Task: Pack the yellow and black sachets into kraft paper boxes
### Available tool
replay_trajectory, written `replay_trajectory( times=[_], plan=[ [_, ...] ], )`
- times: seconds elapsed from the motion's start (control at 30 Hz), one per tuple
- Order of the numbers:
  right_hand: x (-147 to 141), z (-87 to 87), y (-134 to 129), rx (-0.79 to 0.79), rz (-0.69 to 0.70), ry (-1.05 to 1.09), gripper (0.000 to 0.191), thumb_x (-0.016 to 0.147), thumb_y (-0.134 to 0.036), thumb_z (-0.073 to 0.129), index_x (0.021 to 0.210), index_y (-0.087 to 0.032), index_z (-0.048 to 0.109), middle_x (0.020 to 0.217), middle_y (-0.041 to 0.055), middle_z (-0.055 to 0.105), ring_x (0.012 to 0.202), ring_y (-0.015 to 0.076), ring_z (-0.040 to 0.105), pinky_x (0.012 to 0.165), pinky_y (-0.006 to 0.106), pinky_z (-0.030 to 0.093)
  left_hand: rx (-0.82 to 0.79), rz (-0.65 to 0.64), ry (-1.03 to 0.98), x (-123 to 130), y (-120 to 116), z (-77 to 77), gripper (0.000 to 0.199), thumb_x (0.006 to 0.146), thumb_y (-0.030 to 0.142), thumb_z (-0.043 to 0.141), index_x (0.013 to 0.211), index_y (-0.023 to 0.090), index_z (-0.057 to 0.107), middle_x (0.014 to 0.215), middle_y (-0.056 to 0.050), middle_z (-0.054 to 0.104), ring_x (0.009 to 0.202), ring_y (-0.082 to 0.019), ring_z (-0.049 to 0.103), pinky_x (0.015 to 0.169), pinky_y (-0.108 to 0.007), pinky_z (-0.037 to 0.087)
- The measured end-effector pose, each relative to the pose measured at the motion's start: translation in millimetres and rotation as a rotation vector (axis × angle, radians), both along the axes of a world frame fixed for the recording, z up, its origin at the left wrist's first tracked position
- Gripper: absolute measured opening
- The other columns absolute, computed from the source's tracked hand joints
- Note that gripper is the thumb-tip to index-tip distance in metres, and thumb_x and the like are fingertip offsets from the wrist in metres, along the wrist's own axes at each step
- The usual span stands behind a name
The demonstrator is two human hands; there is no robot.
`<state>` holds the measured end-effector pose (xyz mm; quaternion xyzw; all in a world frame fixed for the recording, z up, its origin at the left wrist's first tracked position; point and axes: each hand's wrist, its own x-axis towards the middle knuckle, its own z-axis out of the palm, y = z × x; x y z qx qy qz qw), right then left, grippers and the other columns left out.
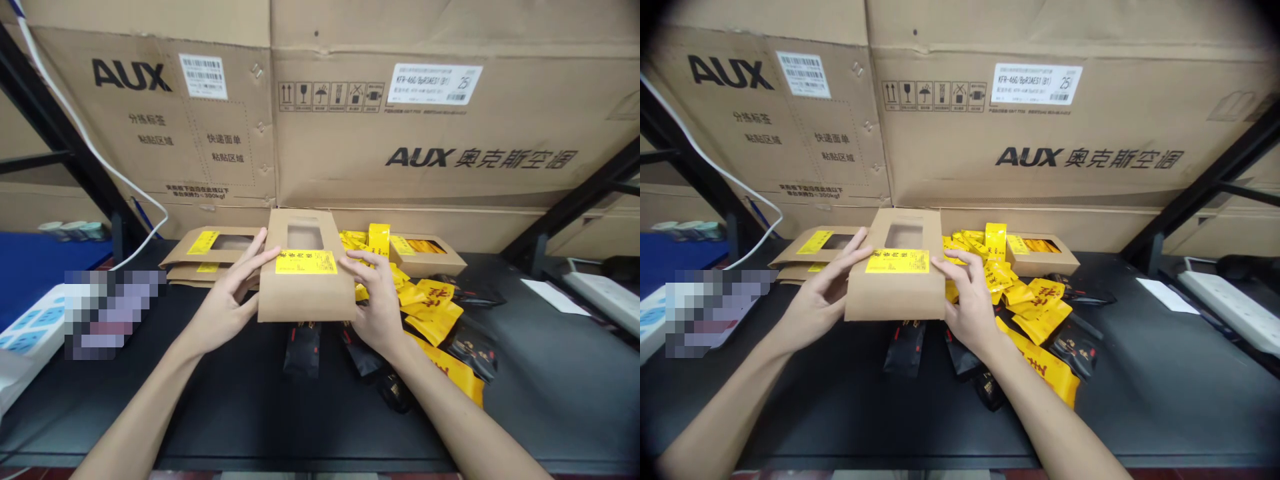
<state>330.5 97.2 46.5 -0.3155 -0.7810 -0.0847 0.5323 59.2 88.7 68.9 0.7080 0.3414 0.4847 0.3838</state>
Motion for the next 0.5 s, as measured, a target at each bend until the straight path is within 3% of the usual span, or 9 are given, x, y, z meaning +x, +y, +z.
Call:
replay_trajectory(
  times=[0.17,0.27,0.37,0.5],
  plan=[
    [3,7.8,-5,0.004,0.075,-0.073,0.069,0.091,-0.005,0.056,0.153,-0.035,0.048,0.158,0.0127,0.044,0.148,0.0266,0.049,0.109,0.048,0.059,-0.092,-0.149,0.047,-10,-2,3.0,0.072,0.089,0.025,0.078,0.154,0.042,0.050,0.181,-0.003,-0.007,0.160,-0.039,0.030,0.122,-0.051,0.044],
    [7,9.6,-7,-0.052,0.153,-0.170,0.069,0.096,-0.028,0.060,0.162,-0.030,0.040,0.170,0.0144,0.030,0.155,0.0322,0.041,0.113,0.053,0.055,-0.117,-0.204,0.058,-15,-2,4.0,0.086,0.084,0.022,0.083,0.157,0.043,0.043,0.181,-0.003,-0.012,0.161,-0.040,0.026,0.122,-0.052,0.044],
    [10,7.6,-5,-0.050,0.126,-0.214,0.073,0.100,-0.043,0.061,0.166,-0.032,0.034,0.173,0.0139,0.027,0.154,0.0332,0.042,0.111,0.052,0.057,-0.138,-0.238,0.041,-16,-3,5.7,0.093,0.080,0.023,0.087,0.157,0.045,0.041,0.181,-0.001,-0.014,0.163,-0.039,0.024,0.124,-0.052,0.041],
    [9,4.7,-2,0.026,0.029,-0.229,0.075,0.101,-0.027,0.062,0.168,-0.039,0.030,0.171,0.0119,0.034,0.144,0.0286,0.055,0.104,0.046,0.063,-0.162,-0.191,0.020,-11,-4,8.7,0.089,0.079,0.027,0.088,0.155,0.043,0.044,0.182,0.000,-0.008,0.163,-0.037,0.022,0.126,-0.050,0.038]
  ],
)
